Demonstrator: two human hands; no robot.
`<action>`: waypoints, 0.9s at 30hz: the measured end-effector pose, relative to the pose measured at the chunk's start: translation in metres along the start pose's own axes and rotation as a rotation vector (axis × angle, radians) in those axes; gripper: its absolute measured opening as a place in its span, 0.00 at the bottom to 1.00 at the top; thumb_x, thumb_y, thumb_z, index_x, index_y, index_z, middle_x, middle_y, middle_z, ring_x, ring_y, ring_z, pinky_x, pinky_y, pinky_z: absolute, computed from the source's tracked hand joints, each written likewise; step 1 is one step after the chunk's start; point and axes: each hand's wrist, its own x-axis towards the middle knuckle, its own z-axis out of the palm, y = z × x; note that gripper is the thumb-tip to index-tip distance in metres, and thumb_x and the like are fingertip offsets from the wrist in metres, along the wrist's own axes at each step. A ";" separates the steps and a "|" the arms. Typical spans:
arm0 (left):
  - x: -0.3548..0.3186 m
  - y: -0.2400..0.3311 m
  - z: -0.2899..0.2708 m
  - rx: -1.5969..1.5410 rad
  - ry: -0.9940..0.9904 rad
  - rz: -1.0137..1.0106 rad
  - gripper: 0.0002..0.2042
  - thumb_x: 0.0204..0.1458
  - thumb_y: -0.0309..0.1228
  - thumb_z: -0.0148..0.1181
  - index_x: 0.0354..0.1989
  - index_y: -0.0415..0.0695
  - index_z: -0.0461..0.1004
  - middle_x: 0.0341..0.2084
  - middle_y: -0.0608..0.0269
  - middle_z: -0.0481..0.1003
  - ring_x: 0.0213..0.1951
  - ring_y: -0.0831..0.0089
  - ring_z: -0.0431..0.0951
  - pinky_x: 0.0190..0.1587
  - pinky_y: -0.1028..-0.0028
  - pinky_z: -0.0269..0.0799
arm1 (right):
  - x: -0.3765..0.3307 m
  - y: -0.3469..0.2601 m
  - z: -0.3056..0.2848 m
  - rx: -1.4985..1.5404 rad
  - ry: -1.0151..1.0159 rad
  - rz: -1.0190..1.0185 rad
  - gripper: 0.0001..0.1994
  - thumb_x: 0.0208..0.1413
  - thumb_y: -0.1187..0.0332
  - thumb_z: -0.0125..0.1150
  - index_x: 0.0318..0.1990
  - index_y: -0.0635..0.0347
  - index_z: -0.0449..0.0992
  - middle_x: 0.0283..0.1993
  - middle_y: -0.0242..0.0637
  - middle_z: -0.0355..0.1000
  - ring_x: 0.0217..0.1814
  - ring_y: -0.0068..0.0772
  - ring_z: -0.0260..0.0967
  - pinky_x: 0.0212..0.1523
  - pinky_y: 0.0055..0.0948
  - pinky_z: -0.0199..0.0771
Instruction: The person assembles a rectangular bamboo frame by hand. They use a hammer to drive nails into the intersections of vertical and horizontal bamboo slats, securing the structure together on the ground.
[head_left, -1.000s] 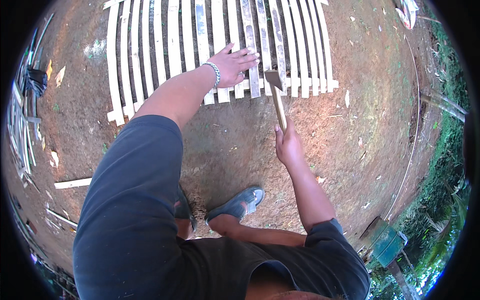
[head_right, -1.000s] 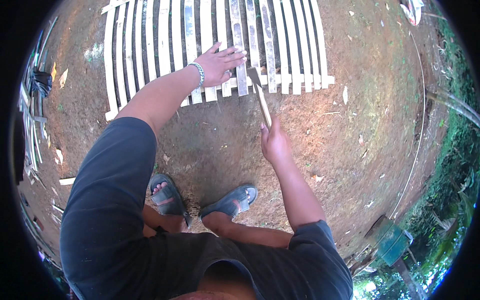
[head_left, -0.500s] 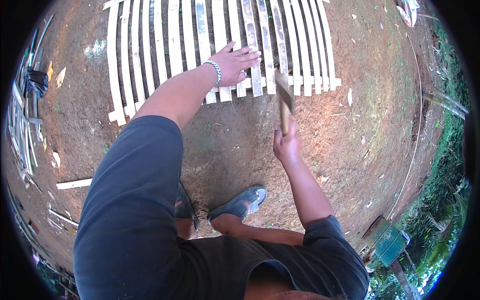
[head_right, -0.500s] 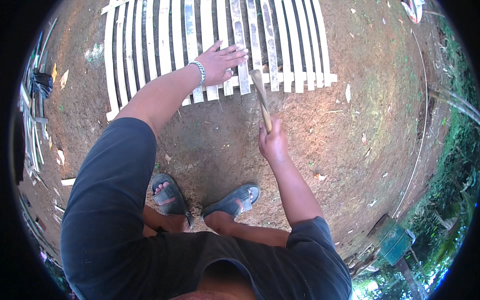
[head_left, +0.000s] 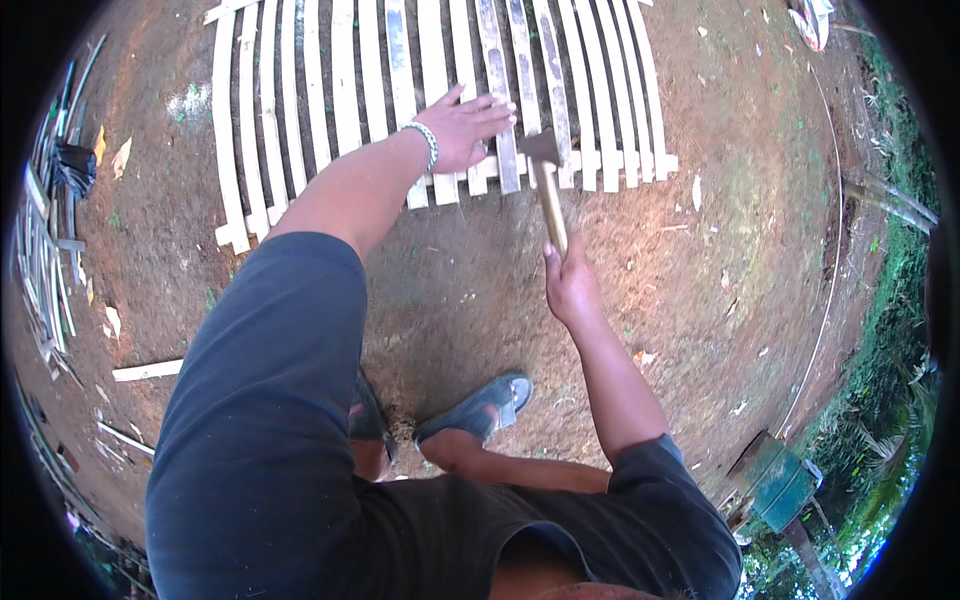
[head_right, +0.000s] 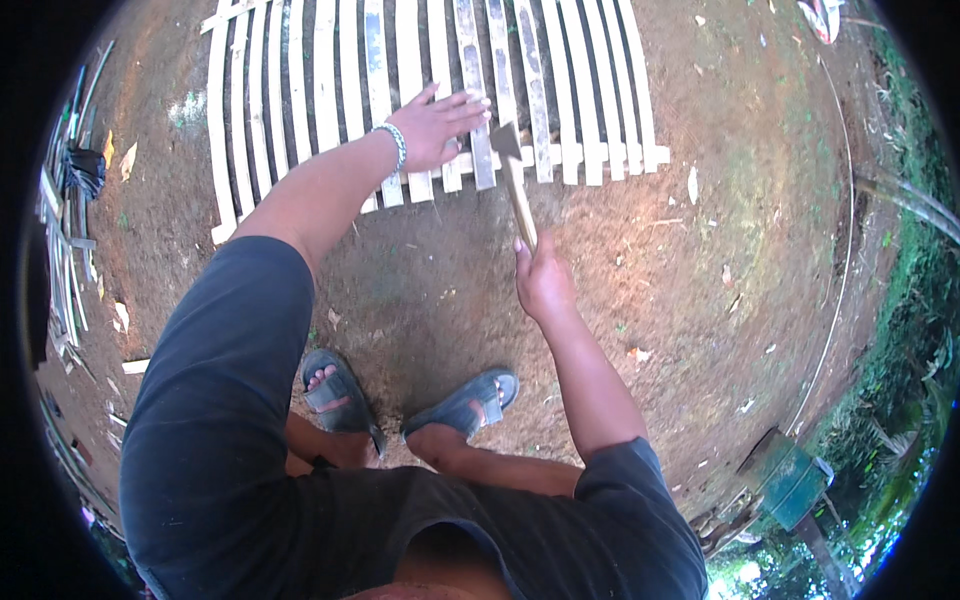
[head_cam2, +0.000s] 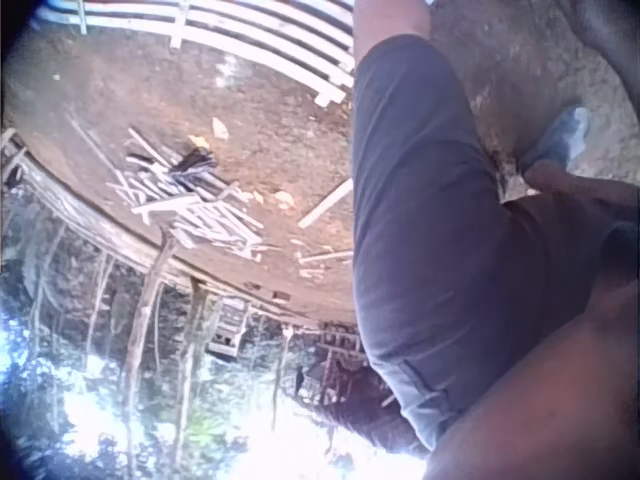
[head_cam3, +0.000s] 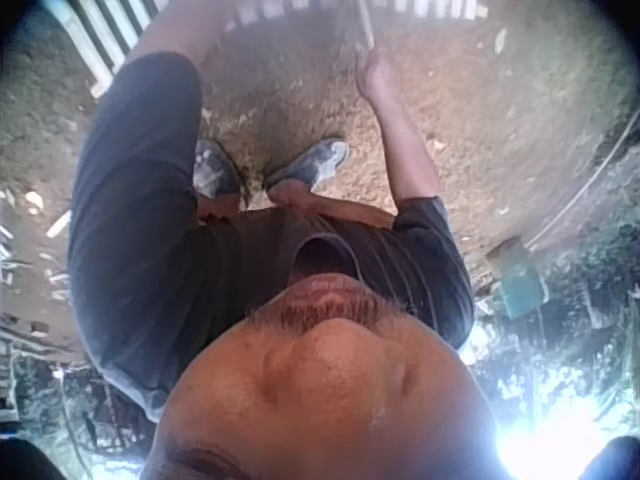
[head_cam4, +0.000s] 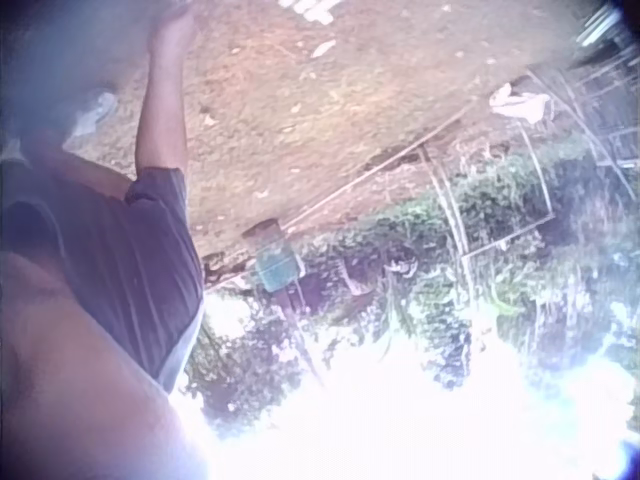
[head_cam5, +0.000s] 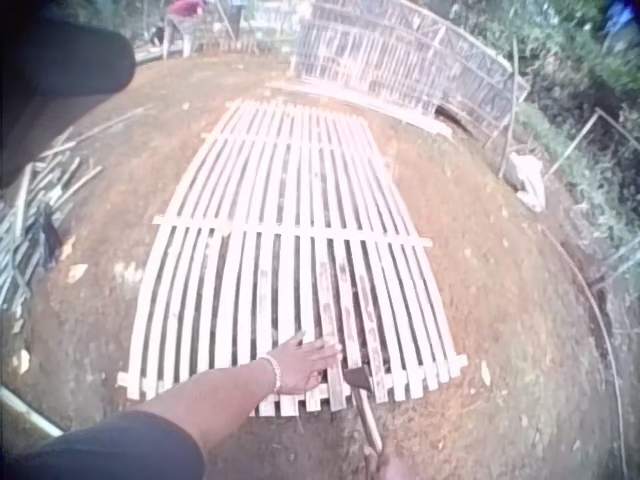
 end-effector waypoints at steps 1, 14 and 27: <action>-0.002 0.001 0.004 -0.007 0.008 -0.002 0.31 0.67 0.41 0.42 0.80 0.58 0.48 0.81 0.77 0.42 0.80 0.72 0.41 0.81 0.52 0.33 | -0.003 -0.002 0.002 0.057 0.065 -0.048 0.19 0.72 0.60 0.53 0.61 0.61 0.65 0.38 0.61 0.79 0.41 0.64 0.80 0.42 0.56 0.80; 0.028 0.021 -0.010 -0.028 0.179 0.036 0.32 0.64 0.36 0.44 0.79 0.55 0.51 0.80 0.71 0.47 0.80 0.68 0.43 0.81 0.53 0.30 | -0.027 0.039 0.000 0.352 0.346 -0.194 0.25 0.74 0.59 0.49 0.70 0.64 0.55 0.38 0.55 0.77 0.36 0.58 0.79 0.40 0.55 0.80; 0.035 0.018 -0.003 0.008 0.019 0.070 0.30 0.68 0.40 0.40 0.79 0.56 0.50 0.80 0.73 0.44 0.80 0.72 0.40 0.81 0.54 0.28 | -0.014 0.020 -0.006 0.360 0.180 -0.008 0.24 0.75 0.55 0.46 0.68 0.61 0.58 0.40 0.56 0.78 0.37 0.54 0.80 0.37 0.49 0.81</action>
